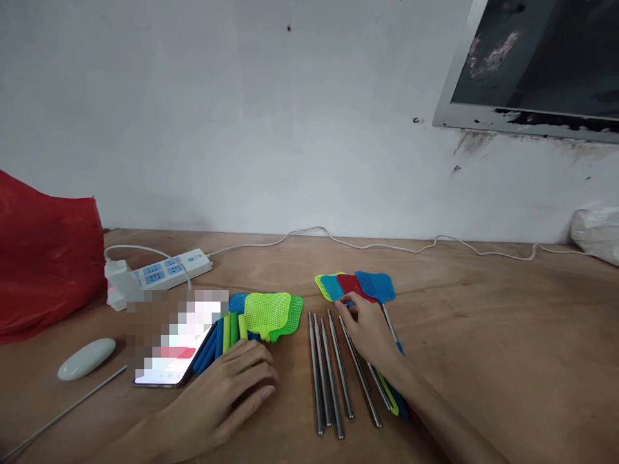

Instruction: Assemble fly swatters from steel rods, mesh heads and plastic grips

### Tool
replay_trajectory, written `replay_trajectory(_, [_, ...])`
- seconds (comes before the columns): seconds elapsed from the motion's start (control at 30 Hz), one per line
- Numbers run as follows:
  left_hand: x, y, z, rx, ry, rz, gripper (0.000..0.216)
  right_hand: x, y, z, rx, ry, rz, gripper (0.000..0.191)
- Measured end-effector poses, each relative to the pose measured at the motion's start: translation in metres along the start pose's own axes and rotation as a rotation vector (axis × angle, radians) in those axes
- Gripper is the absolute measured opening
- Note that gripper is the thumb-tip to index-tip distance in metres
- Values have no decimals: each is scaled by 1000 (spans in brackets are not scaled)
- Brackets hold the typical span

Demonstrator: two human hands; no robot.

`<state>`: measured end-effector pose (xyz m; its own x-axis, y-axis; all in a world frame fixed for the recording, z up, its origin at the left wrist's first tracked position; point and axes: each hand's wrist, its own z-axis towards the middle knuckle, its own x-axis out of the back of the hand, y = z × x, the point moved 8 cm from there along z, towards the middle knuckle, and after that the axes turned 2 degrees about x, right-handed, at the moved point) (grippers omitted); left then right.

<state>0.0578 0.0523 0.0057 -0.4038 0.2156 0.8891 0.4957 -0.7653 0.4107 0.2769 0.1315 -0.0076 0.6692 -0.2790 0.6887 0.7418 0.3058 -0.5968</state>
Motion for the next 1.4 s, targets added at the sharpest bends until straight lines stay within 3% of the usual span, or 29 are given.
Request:
replay_trajectory(0.23, [-4, 0, 2, 10, 1, 10, 14, -3, -10, 1, 27, -8, -128, 35])
replay_trajectory(0.53, [-5, -3, 1, 24, 3, -6, 14, 1, -12, -3, 73, 23, -315, 21])
replay_trajectory(0.7, [-1, -1, 1, 10, 37, -17, 15, 2, -49, -15, 274, -5, -359, 23])
replay_trajectory(0.87, [2, -3, 2, 7, 83, 5, 16, -21, -77, -33, 422, -175, -362, 48])
replay_trajectory(1.07, [5, -1, 0, -4, 96, 8, 16, -13, -53, -24, 343, -174, -398, 66])
replay_trajectory(1.27, [3, -2, 0, 15, 48, 9, 17, 20, -20, -2, 222, 13, -371, 26])
replay_trajectory(1.4, [0, -6, 0, 24, 29, 7, 17, 22, 0, -1, 54, -21, -493, 9])
